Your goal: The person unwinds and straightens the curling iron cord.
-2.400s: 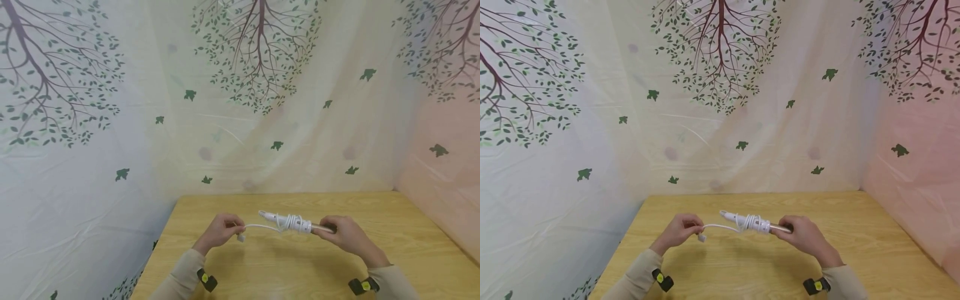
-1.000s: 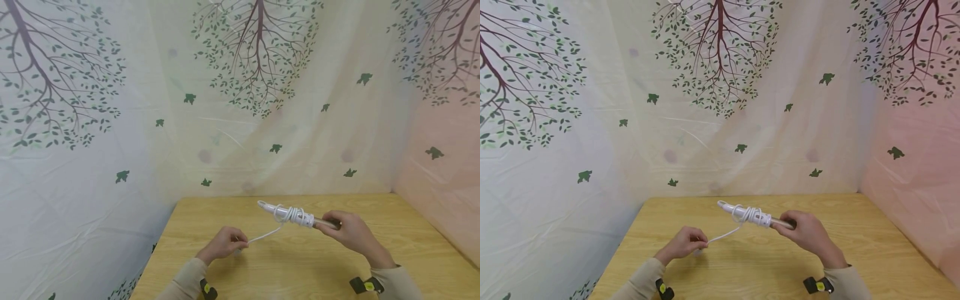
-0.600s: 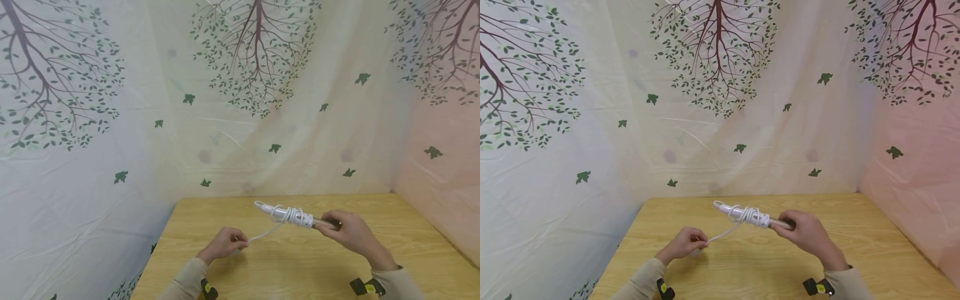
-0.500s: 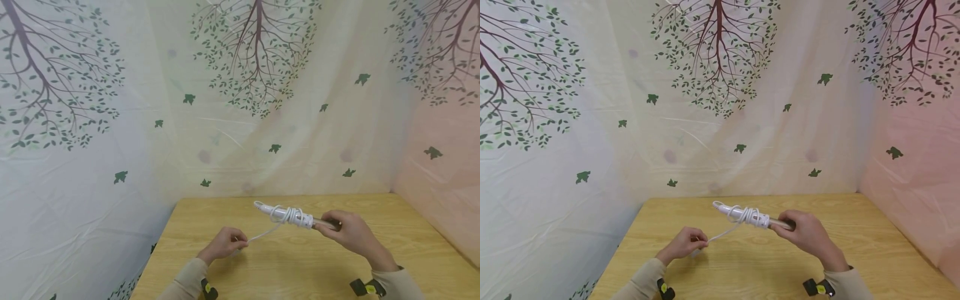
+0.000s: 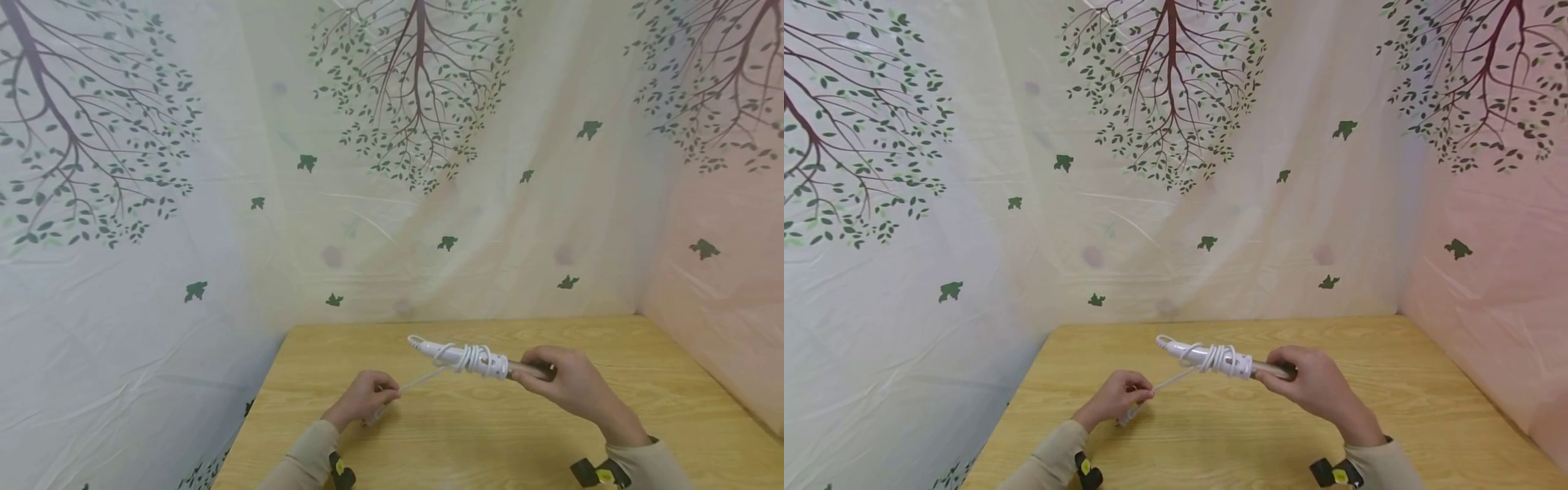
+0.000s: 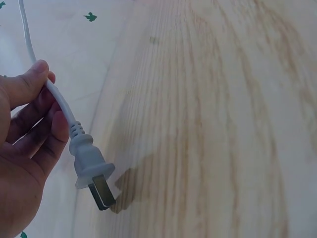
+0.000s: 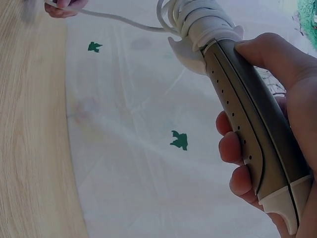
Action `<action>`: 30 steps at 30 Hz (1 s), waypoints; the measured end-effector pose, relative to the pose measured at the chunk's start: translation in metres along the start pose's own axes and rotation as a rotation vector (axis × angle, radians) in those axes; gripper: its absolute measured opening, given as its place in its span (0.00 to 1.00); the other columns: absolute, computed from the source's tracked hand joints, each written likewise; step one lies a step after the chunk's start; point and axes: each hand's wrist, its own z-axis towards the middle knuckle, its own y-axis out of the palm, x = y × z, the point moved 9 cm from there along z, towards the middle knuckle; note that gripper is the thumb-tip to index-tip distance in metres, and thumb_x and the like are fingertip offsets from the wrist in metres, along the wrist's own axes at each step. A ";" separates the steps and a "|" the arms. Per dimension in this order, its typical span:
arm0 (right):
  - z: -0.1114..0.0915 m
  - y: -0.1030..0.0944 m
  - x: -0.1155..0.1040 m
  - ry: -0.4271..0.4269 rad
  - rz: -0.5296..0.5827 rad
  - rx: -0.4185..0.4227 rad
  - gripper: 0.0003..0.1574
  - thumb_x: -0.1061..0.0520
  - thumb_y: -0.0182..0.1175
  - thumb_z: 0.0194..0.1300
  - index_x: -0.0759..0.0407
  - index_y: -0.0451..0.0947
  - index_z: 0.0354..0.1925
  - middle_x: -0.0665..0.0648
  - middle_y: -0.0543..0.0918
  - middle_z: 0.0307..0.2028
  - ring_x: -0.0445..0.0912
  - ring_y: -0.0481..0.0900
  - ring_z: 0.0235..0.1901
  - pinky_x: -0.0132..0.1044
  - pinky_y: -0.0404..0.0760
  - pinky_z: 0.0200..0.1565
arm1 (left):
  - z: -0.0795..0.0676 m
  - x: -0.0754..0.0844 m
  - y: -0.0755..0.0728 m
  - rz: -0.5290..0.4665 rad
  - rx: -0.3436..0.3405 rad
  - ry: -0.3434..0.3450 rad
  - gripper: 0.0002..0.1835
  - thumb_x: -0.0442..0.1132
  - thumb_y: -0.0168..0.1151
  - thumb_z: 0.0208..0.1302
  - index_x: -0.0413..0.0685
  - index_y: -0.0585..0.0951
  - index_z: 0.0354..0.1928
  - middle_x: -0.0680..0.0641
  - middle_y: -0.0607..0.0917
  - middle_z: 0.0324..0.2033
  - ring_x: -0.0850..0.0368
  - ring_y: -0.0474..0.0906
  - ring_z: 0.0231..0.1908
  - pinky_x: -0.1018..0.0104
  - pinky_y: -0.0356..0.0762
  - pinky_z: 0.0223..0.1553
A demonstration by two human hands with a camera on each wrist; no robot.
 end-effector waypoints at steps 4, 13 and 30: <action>-0.001 0.000 -0.002 -0.022 0.019 -0.001 0.11 0.57 0.74 0.53 0.45 0.80 0.33 0.36 0.77 0.23 0.28 0.67 0.17 0.26 0.71 0.17 | 0.000 -0.004 -0.002 0.007 0.013 -0.009 0.09 0.44 0.64 0.65 0.47 0.86 0.37 0.56 0.87 0.32 0.68 0.78 0.32 0.72 0.77 0.36; -0.005 0.004 -0.003 -0.002 0.069 -0.040 0.10 0.57 0.73 0.54 0.48 0.82 0.33 0.37 0.79 0.24 0.29 0.69 0.18 0.28 0.73 0.17 | 0.000 -0.018 -0.010 0.029 0.031 -0.061 0.09 0.45 0.64 0.65 0.48 0.86 0.37 0.57 0.86 0.31 0.67 0.78 0.31 0.71 0.78 0.34; -0.011 0.013 -0.013 -0.061 0.163 -0.060 0.12 0.61 0.72 0.55 0.46 0.81 0.35 0.37 0.79 0.25 0.28 0.69 0.18 0.23 0.71 0.17 | 0.007 -0.026 -0.025 -0.015 0.099 -0.080 0.11 0.40 0.63 0.66 0.39 0.86 0.35 0.42 0.87 0.32 0.62 0.76 0.28 0.70 0.77 0.28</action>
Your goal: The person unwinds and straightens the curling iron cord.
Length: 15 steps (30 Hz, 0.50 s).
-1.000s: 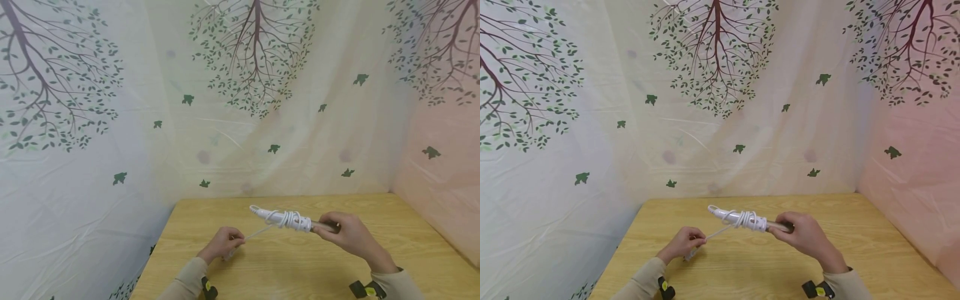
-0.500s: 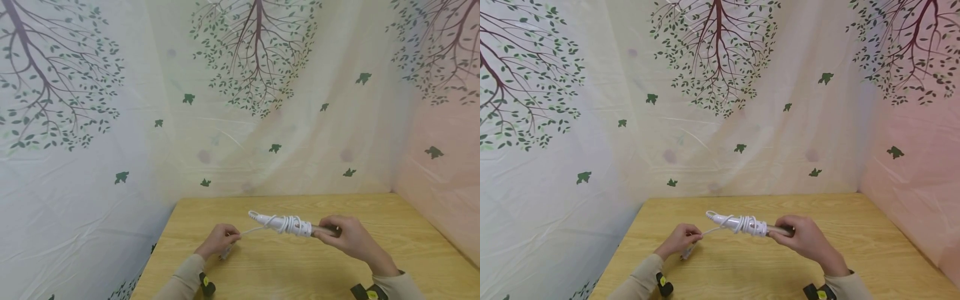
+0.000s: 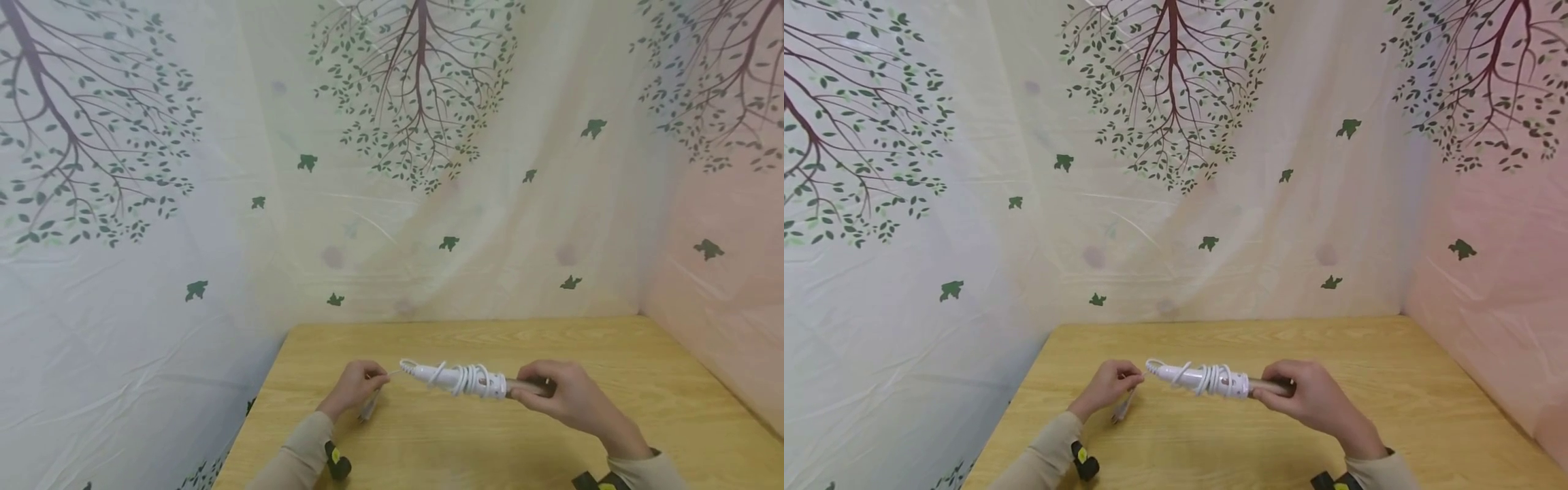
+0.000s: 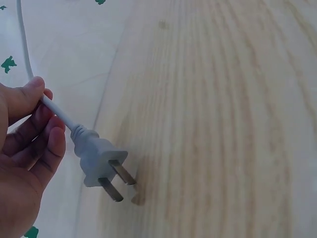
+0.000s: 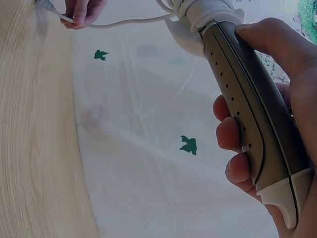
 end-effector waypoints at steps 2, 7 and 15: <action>-0.001 0.001 0.000 -0.004 0.004 -0.007 0.12 0.61 0.71 0.56 0.45 0.81 0.35 0.37 0.79 0.25 0.28 0.69 0.18 0.23 0.71 0.17 | 0.002 0.001 -0.003 0.019 0.017 -0.003 0.11 0.41 0.62 0.67 0.38 0.86 0.35 0.42 0.87 0.31 0.62 0.76 0.28 0.71 0.76 0.27; -0.003 0.005 -0.001 -0.001 0.033 -0.034 0.12 0.61 0.71 0.57 0.45 0.80 0.36 0.37 0.79 0.25 0.27 0.69 0.18 0.23 0.71 0.17 | 0.005 0.007 -0.012 0.037 0.044 -0.003 0.11 0.41 0.62 0.67 0.38 0.85 0.36 0.40 0.87 0.32 0.64 0.77 0.28 0.72 0.77 0.28; -0.008 0.009 0.002 0.023 0.060 -0.083 0.08 0.58 0.69 0.60 0.45 0.80 0.36 0.39 0.80 0.26 0.28 0.69 0.19 0.27 0.72 0.17 | 0.009 0.015 -0.021 0.036 0.067 0.023 0.10 0.40 0.63 0.66 0.39 0.85 0.35 0.38 0.87 0.32 0.64 0.77 0.27 0.71 0.78 0.28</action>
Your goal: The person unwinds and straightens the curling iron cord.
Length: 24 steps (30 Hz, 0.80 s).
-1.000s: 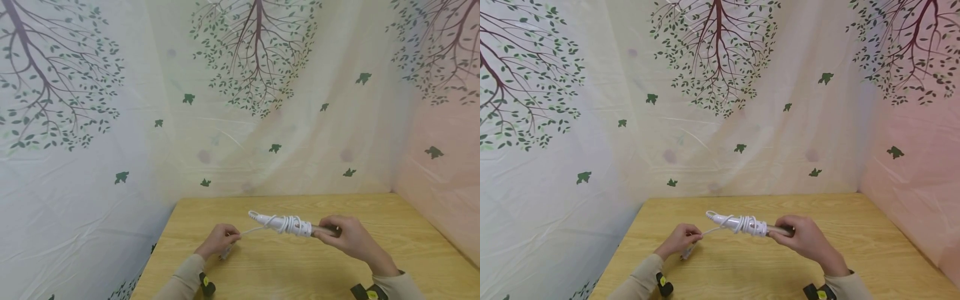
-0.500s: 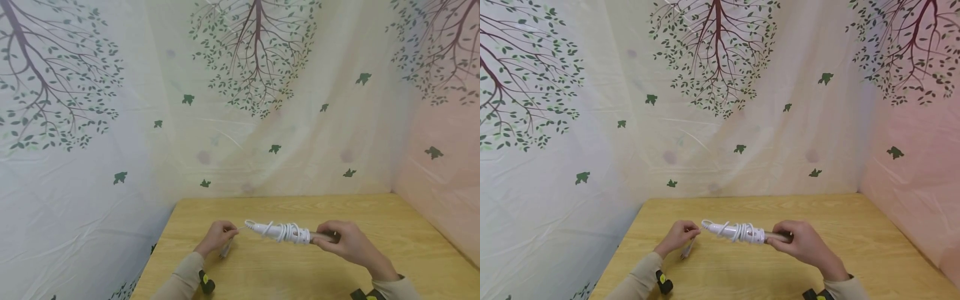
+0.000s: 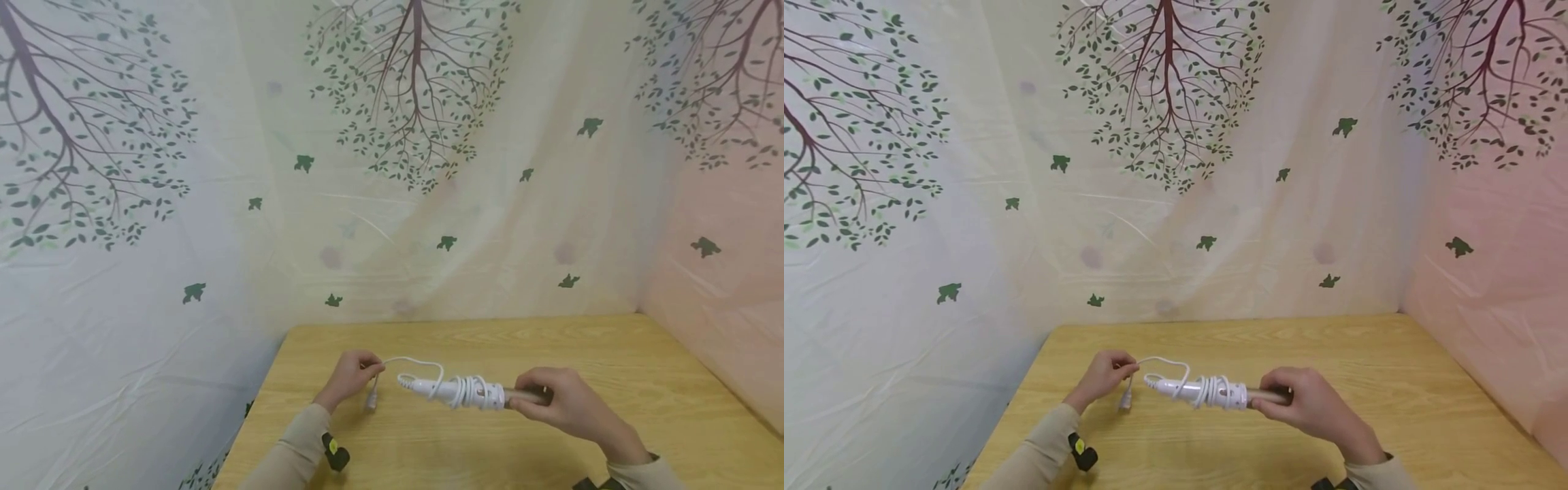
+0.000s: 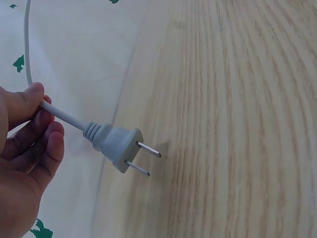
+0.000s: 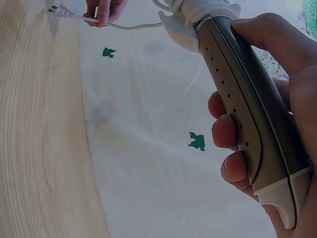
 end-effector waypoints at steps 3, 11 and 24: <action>-0.002 0.002 0.004 0.018 0.000 -0.011 0.07 0.56 0.68 0.61 0.45 0.80 0.36 0.38 0.80 0.26 0.28 0.69 0.19 0.28 0.73 0.17 | 0.001 0.000 -0.002 -0.001 0.006 -0.010 0.10 0.41 0.63 0.67 0.40 0.85 0.36 0.40 0.86 0.32 0.63 0.77 0.28 0.71 0.78 0.28; -0.007 0.007 0.010 0.040 0.002 -0.026 0.06 0.54 0.69 0.60 0.45 0.81 0.35 0.39 0.81 0.26 0.28 0.70 0.20 0.28 0.73 0.17 | 0.005 0.015 -0.014 0.021 0.083 0.071 0.07 0.40 0.64 0.65 0.45 0.85 0.32 0.51 0.85 0.26 0.65 0.76 0.24 0.70 0.77 0.25; -0.010 0.011 0.012 0.037 0.010 -0.050 0.05 0.54 0.68 0.61 0.44 0.80 0.34 0.38 0.81 0.26 0.27 0.69 0.19 0.27 0.73 0.17 | 0.008 0.049 -0.027 -0.064 0.125 0.072 0.08 0.41 0.64 0.65 0.45 0.85 0.33 0.51 0.85 0.28 0.56 0.81 0.28 0.69 0.79 0.30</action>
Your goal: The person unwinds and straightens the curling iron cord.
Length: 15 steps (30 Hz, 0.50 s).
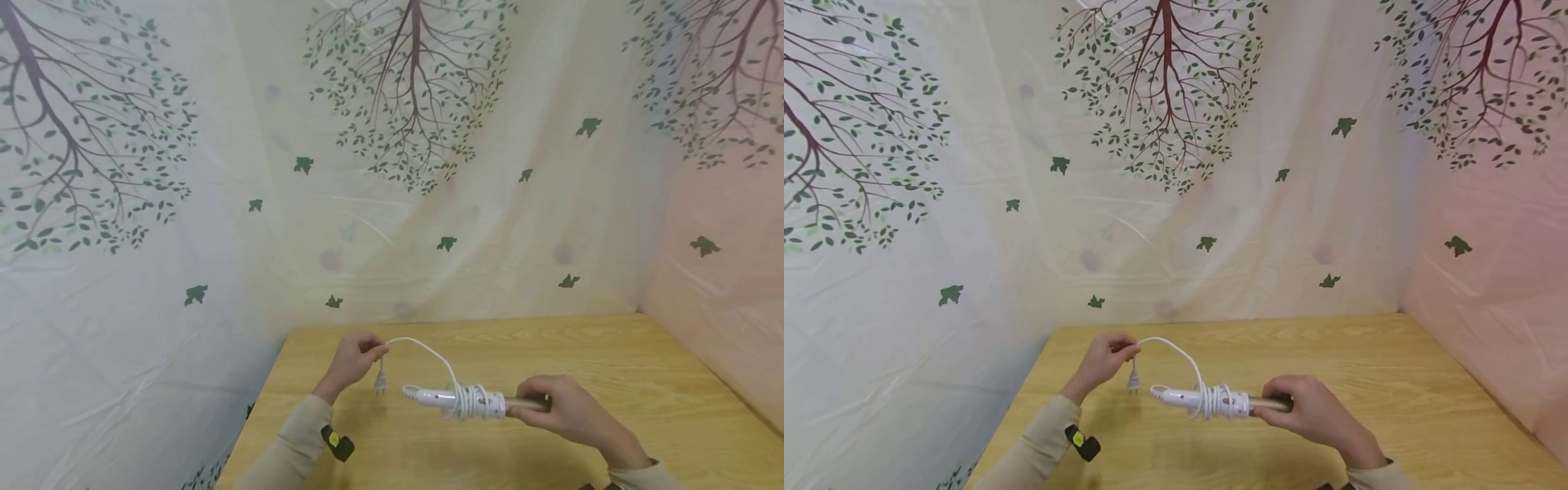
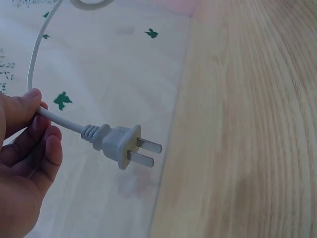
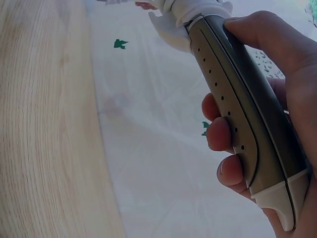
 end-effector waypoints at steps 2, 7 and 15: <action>0.000 -0.001 0.001 0.000 -0.006 0.003 0.05 0.54 0.68 0.61 0.44 0.80 0.33 0.38 0.80 0.25 0.27 0.69 0.19 0.27 0.72 0.16 | 0.002 0.007 -0.001 -0.004 0.007 0.014 0.07 0.40 0.65 0.65 0.44 0.85 0.33 0.51 0.85 0.28 0.57 0.81 0.28 0.69 0.79 0.30; 0.001 -0.001 0.002 0.006 -0.013 -0.002 0.05 0.53 0.68 0.62 0.44 0.80 0.33 0.38 0.80 0.25 0.27 0.68 0.18 0.27 0.72 0.16 | 0.002 0.015 -0.005 -0.011 0.020 0.016 0.04 0.38 0.65 0.64 0.46 0.85 0.33 0.46 0.85 0.28 0.58 0.80 0.27 0.71 0.79 0.30; 0.000 0.002 0.013 0.071 -0.062 -0.019 0.06 0.49 0.68 0.61 0.46 0.81 0.32 0.37 0.79 0.24 0.28 0.67 0.18 0.28 0.71 0.17 | -0.001 0.027 -0.013 0.004 0.043 0.049 0.02 0.36 0.65 0.64 0.49 0.85 0.33 0.51 0.84 0.29 0.46 0.82 0.30 0.71 0.79 0.31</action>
